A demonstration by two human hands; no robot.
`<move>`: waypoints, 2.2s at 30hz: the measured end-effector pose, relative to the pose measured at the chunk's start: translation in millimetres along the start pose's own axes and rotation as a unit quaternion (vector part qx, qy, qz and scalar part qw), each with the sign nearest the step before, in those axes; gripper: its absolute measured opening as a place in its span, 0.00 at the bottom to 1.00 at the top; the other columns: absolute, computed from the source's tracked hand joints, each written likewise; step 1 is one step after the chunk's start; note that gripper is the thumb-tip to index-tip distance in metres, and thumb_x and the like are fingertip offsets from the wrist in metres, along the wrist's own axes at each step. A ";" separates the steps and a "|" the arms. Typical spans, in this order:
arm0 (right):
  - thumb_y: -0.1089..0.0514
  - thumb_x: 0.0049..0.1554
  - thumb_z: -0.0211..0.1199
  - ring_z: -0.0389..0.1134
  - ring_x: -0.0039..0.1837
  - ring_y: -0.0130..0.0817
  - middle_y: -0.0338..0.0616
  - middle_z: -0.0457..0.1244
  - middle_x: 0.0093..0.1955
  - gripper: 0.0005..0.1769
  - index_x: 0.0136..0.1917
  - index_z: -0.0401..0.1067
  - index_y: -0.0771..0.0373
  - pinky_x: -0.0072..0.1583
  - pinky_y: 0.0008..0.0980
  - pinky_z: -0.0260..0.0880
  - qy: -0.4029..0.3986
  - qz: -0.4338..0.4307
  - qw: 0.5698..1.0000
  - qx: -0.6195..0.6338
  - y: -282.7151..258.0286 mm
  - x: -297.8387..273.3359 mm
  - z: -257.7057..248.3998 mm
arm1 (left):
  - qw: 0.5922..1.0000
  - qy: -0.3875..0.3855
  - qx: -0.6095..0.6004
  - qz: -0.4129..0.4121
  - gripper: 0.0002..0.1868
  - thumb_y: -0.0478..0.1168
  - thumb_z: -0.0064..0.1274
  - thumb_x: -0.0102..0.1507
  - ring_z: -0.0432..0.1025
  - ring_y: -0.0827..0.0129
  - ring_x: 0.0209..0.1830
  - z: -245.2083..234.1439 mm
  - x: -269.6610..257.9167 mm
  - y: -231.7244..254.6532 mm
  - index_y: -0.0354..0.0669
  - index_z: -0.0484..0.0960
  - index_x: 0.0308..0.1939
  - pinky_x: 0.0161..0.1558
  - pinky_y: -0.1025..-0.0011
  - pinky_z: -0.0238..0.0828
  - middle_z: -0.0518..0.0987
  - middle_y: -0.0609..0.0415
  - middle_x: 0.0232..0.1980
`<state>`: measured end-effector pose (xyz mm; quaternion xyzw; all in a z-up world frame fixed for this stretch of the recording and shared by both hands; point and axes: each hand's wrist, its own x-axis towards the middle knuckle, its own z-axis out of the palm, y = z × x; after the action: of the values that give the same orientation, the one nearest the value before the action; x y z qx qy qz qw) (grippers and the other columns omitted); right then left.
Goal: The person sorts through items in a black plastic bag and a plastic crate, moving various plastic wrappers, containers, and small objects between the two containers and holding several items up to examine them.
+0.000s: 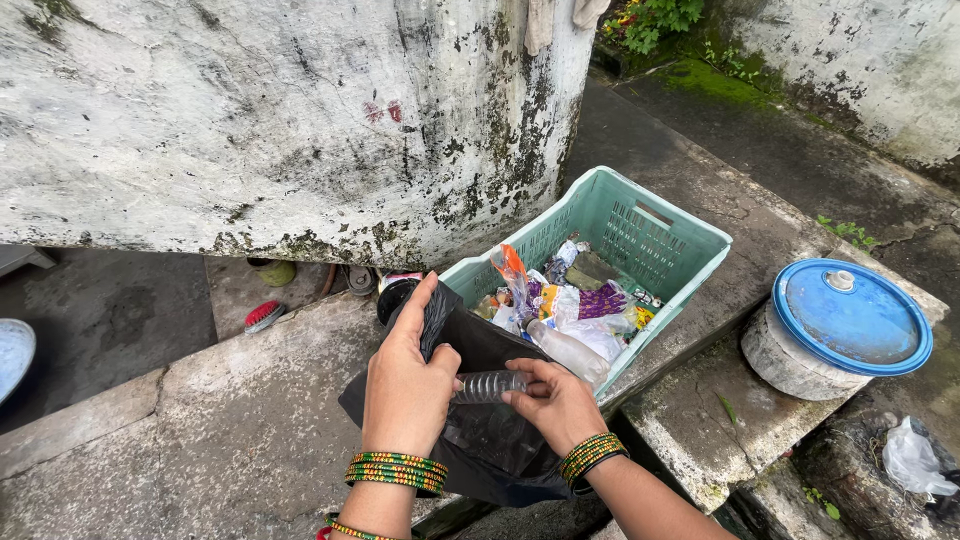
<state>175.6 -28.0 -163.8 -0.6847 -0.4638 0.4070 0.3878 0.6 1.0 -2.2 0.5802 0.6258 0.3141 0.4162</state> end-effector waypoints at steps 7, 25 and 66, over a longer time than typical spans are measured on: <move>0.59 0.51 0.71 0.75 0.51 0.25 0.41 0.73 0.51 0.26 0.64 0.75 0.54 0.54 0.28 0.76 -0.017 0.030 0.999 0.029 11.1 4.4 -8.7 | 1.000 0.012 -0.015 0.020 0.44 0.30 0.49 0.53 0.79 0.71 0.23 4.9 3.6 -5.2 0.67 0.67 0.74 0.32 0.67 0.77 0.86 0.52 0.43; 0.63 0.51 0.70 0.73 0.53 0.25 0.41 0.72 0.51 0.23 0.61 0.73 0.59 0.57 0.28 0.74 -0.046 0.017 0.998 0.049 45.3 17.2 -13.6 | 1.000 -0.009 0.015 0.003 0.39 0.33 0.51 0.57 0.79 0.65 0.22 24.6 17.3 -15.1 0.67 0.69 0.72 0.33 0.65 0.75 0.81 0.44 0.26; 0.52 0.49 0.76 0.70 0.54 0.31 0.42 0.70 0.52 0.28 0.60 0.76 0.62 0.59 0.34 0.68 0.277 0.085 0.957 0.003 142.8 92.4 -84.6 | 0.999 -0.001 -0.002 -0.035 0.39 0.33 0.50 0.57 0.81 0.68 0.23 12.8 26.5 -30.2 0.68 0.68 0.72 0.36 0.67 0.77 0.84 0.46 0.28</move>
<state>320.9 8.4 -280.7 -0.8064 -0.2772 0.2344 0.4668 -1.6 22.1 -38.7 0.5573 0.6445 0.3001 0.4289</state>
